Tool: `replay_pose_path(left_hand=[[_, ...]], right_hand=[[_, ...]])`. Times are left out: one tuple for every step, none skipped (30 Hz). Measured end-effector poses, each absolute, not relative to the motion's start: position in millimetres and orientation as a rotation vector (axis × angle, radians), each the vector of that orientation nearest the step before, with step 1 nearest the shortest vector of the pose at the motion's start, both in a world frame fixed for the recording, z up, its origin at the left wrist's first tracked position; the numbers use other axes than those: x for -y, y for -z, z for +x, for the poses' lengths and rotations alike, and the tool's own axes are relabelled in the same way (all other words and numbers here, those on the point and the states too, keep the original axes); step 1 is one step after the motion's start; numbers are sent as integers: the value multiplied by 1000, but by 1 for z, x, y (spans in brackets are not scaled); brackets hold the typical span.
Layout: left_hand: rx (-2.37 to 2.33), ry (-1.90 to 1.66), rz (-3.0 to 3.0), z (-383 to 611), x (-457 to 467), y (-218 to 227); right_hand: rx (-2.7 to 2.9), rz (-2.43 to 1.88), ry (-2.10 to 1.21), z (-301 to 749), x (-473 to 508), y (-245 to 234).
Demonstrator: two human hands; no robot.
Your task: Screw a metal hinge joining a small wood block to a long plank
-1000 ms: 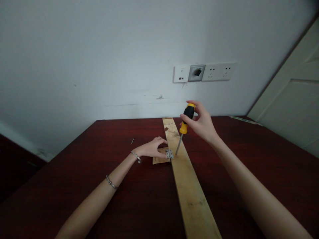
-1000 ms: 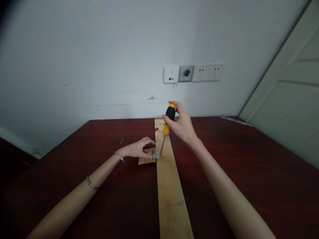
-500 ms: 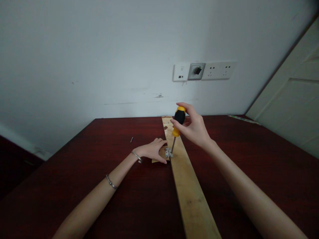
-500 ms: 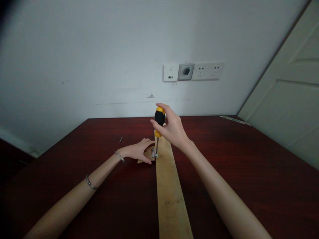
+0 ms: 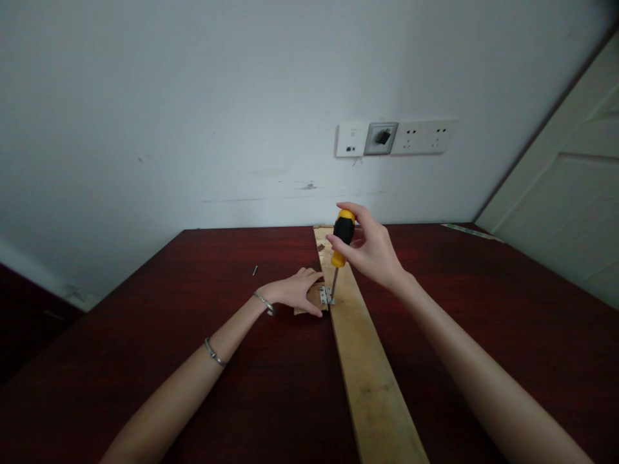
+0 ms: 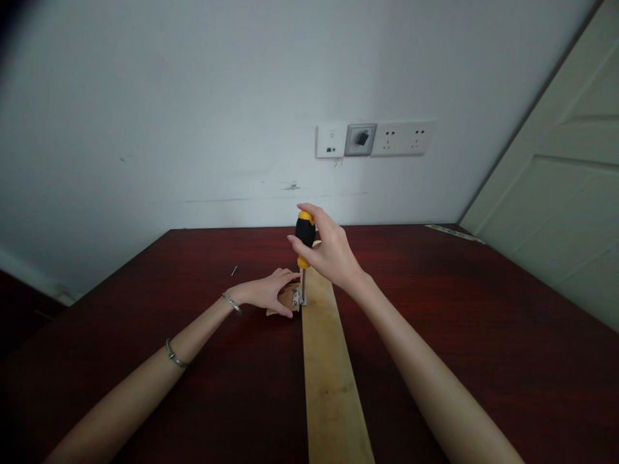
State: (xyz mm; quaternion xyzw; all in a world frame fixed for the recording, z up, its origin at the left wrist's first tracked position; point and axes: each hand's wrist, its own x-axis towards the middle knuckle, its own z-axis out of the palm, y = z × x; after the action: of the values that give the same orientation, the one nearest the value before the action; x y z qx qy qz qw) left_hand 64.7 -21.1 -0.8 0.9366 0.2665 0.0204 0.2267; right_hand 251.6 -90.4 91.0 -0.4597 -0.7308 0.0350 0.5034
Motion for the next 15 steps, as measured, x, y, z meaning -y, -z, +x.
replay_pose_path(left_hand=[[-724, -63, 2586, 65, 21, 1], [-718, -65, 2590, 65, 21, 0], [-717, -62, 2594, 65, 21, 0], [-721, -54, 2598, 65, 22, 0], [-729, -43, 2600, 65, 22, 0], [-736, -34, 2603, 65, 22, -1], [-741, -27, 2605, 65, 22, -1], [-742, -24, 2607, 66, 22, -1], [-743, -22, 2608, 66, 22, -2], [-741, -19, 2610, 66, 23, -2], [-740, -15, 2612, 66, 23, -2], [-739, -9, 2615, 66, 23, -3], [-738, -4, 2617, 66, 23, -3], [-736, 1, 2621, 66, 23, -4], [-732, 6, 2625, 66, 23, -4]], right_hand=[[1766, -1120, -86, 252, 90, -91], [1766, -1125, -86, 252, 90, -91], [1767, -1126, -85, 252, 90, -91], [1769, -1123, -84, 252, 90, -91], [1769, -1119, -83, 252, 90, -91], [1770, -1116, -83, 252, 90, -91], [1769, -1116, -84, 252, 90, -91], [1767, -1115, -85, 252, 90, -91], [1768, -1112, -86, 252, 90, -90], [1768, -1106, -86, 252, 90, -90], [1770, -1096, -82, 252, 89, -90], [1770, -1084, -74, 252, 89, -90], [1770, -1070, -62, 252, 88, -89], [1769, -1058, -52, 252, 88, -89], [1768, -1047, -42, 253, 87, -88]])
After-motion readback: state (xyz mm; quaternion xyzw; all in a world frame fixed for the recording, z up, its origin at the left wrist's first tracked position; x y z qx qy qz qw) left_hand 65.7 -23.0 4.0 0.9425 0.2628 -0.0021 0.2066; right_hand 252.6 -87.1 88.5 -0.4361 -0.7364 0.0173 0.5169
